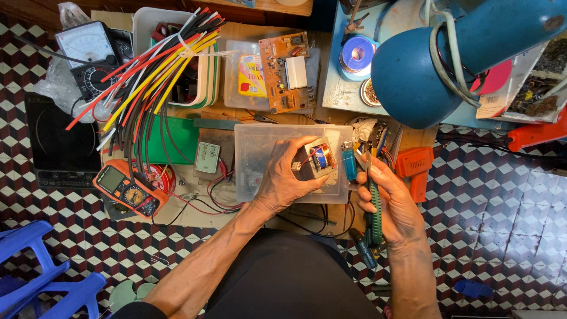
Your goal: The person works at a cluttered electronics repair bench, holding a small transformer-like component and using pliers to pull wires and unwind copper windings from its core. They turn the component over, strip and reposition wires, and continue unwinding and adjusting the windings by hand and with pliers.
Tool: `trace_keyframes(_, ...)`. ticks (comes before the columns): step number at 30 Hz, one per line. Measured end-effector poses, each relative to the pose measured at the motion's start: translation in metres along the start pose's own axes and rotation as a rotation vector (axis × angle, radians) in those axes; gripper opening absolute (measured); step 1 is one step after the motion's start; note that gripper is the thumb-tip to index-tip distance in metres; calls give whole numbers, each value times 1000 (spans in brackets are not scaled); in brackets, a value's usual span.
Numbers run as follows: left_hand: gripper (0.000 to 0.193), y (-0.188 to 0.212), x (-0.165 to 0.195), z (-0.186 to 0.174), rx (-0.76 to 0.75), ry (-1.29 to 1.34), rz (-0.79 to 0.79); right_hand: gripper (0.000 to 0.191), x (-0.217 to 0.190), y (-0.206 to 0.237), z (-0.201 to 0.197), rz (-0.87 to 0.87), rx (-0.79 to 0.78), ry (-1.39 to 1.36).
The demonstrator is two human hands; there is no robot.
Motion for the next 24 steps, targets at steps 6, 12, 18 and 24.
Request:
trace_keyframes(6,78,1,3,-5,28,-24,44,48,17,7,12,33,-4,185)
trace_keyframes(12,76,-1,9,-6,61,-18,66,52,23,-4,13,42,61,339)
trace_keyframes(18,76,-4,5,-3,25,-16,18,45,16,-6,4,63,49,232)
trace_keyframes(24,75,-5,-4,0,-59,35,-99,40,-3,-10,-1,39,-4,88)
Point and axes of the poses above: each hand's wrist, its own y-axis away from the middle knuckle, its own z-axis out of the palm, x = y × z, the point moved 5 cm from there along -y, towards the middle knuckle, and after that the axes turned 8 degrees about -y, right-handed, at the moved point
